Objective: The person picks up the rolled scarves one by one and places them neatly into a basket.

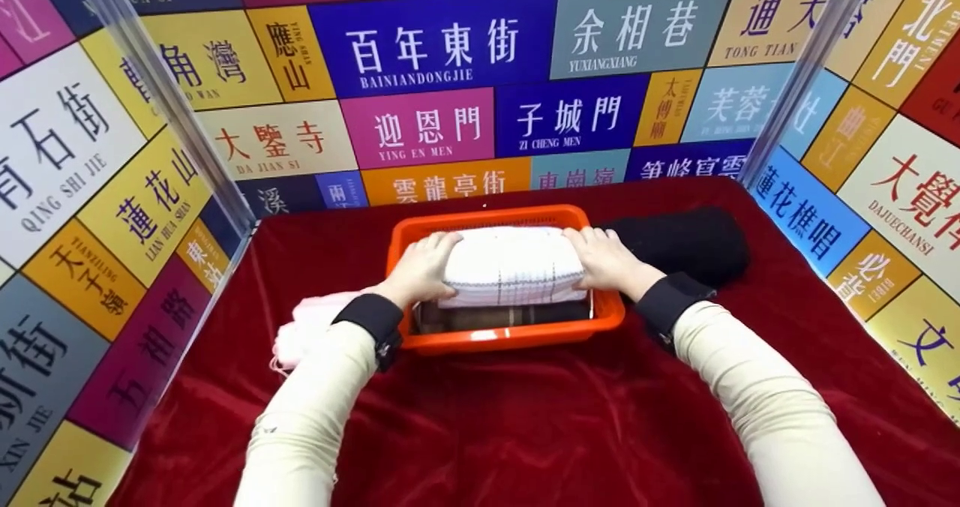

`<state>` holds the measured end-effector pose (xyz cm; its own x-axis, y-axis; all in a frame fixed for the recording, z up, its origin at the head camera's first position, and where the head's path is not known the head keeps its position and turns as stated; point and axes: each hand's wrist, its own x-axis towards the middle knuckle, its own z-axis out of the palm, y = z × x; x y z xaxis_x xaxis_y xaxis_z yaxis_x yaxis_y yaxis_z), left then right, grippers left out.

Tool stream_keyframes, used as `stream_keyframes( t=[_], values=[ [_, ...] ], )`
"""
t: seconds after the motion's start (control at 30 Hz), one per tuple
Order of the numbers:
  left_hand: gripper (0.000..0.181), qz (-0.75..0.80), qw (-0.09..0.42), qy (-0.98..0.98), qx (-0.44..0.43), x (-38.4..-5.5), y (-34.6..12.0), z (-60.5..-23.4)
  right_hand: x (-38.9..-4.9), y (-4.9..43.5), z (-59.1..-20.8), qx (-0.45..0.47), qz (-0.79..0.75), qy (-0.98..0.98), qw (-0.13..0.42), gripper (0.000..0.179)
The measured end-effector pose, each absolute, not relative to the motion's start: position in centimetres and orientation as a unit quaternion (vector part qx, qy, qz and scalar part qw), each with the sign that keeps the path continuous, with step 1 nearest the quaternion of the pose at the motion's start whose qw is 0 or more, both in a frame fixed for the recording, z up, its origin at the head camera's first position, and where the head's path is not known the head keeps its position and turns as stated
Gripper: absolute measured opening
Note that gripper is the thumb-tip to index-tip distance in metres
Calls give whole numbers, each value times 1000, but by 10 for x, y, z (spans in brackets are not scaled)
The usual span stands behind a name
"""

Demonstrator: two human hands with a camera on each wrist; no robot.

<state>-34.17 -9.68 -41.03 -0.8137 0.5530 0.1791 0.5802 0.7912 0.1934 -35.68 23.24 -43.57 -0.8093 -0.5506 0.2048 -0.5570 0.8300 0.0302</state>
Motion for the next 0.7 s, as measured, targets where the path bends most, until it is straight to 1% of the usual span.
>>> stream_keyframes(
  t=[0.17, 0.33, 0.43, 0.5, 0.6, 0.7],
  values=[
    [86, -123, 47, -949, -287, -343, -94, -417, -355, 231, -432, 298, 7, -952, 71, 87],
    [83, -152, 27, -950, -272, -340, -97, -428, -351, 231, -433, 304, 11, -950, 69, 87],
    [83, -160, 28, -949, -270, -339, -98, -431, -349, 231, -431, 298, 23, -952, 63, 90],
    [85, -153, 30, -951, -267, -339, -99, -431, -348, 231, -428, 287, 54, -955, 42, 95],
    [91, -129, 29, -956, -263, -338, -101, -426, -348, 234, -420, 273, 123, -954, -19, 104],
    [97, -115, 35, -956, -267, -332, -104, -417, -353, 250, -410, 273, 184, -942, -58, 105]
  ],
)
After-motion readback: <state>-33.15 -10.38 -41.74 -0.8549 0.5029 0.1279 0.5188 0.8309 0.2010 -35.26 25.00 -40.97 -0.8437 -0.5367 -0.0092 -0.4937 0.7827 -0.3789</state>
